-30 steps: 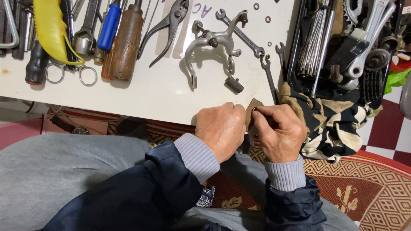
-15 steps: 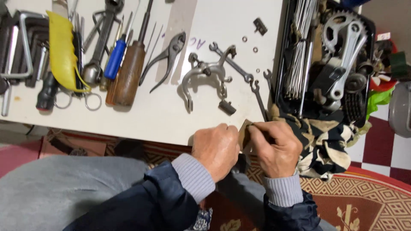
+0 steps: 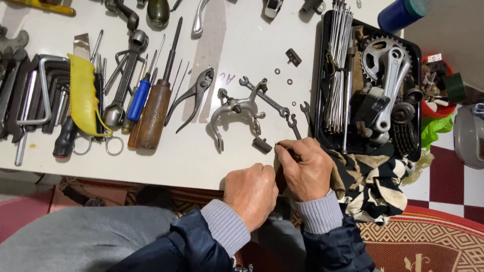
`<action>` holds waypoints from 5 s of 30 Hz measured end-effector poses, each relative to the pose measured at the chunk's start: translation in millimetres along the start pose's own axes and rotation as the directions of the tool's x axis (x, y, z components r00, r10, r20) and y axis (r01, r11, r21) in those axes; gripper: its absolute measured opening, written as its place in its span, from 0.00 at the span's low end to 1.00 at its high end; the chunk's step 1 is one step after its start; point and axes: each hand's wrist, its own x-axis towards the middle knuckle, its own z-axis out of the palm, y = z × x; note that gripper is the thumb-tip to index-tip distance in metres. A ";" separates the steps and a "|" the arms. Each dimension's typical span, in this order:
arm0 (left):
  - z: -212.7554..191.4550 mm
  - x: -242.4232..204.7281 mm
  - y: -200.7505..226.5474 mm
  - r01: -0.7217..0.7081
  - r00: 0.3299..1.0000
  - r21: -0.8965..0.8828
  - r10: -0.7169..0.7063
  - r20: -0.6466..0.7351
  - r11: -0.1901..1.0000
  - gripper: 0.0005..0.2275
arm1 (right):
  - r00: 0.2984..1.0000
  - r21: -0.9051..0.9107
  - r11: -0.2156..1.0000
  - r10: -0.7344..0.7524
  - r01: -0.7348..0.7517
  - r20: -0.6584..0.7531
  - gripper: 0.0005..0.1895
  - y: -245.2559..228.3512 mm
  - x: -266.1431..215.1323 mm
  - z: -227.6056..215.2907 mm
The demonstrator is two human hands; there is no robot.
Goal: The person sits on a patterned floor mat and uses a small abrasive block to rub and clean a small metal part held in their left hand. The workspace is a white table cluttered with various tools and bicycle components. The person continues the rubbing motion on the metal part throughout the video.
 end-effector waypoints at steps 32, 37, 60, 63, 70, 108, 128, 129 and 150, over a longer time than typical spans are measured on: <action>5.9 -0.4 -1.8 -0.013 0.999 -0.071 0.016 0.036 0.997 0.10 | 0.988 -0.460 0.882 -0.038 0.102 0.146 0.04 73.3 138.5 35.8; 2.2 -0.3 -1.0 -0.016 1.000 -0.009 0.016 0.025 1.000 0.09 | 0.971 -0.373 0.928 0.095 -0.007 0.219 0.06 68.4 147.3 32.4; -32.9 -1.0 -0.7 -0.066 0.997 -0.155 0.058 -0.052 0.986 0.05 | 0.957 -0.056 0.987 0.160 -0.151 0.244 0.04 6.9 -31.1 -32.5; -31.9 -0.4 -0.9 -0.074 0.996 -0.160 0.065 -0.061 0.984 0.06 | 0.978 -0.080 0.990 0.125 -0.113 0.165 0.05 15.8 -41.2 -20.7; -22.7 -2.8 -1.9 -0.076 0.995 -0.138 0.067 -0.071 0.988 0.06 | 0.969 -0.049 0.991 0.133 -0.125 0.209 0.03 21.9 -51.4 -26.5; -25.6 -0.5 1.4 -0.035 0.999 -0.170 0.029 -0.033 0.985 0.07 | 0.961 -0.116 0.993 0.051 -0.020 0.271 0.02 22.5 -53.6 -29.9; -25.5 4.8 2.8 -0.009 0.998 -0.195 0.021 0.056 0.981 0.07 | 0.984 -0.080 0.995 0.075 -0.062 0.162 0.03 17.7 -58.7 -22.3; -25.0 4.8 2.7 -0.007 0.998 -0.193 0.017 0.053 0.981 0.07 | 0.989 -0.061 0.996 0.071 -0.063 0.128 0.05 13.8 -58.7 -20.5; -21.0 4.0 1.6 -0.015 0.999 -0.201 0.023 0.036 0.979 0.07 | 0.913 -0.119 0.943 0.331 -0.310 0.240 0.11 -13.9 -49.7 -32.3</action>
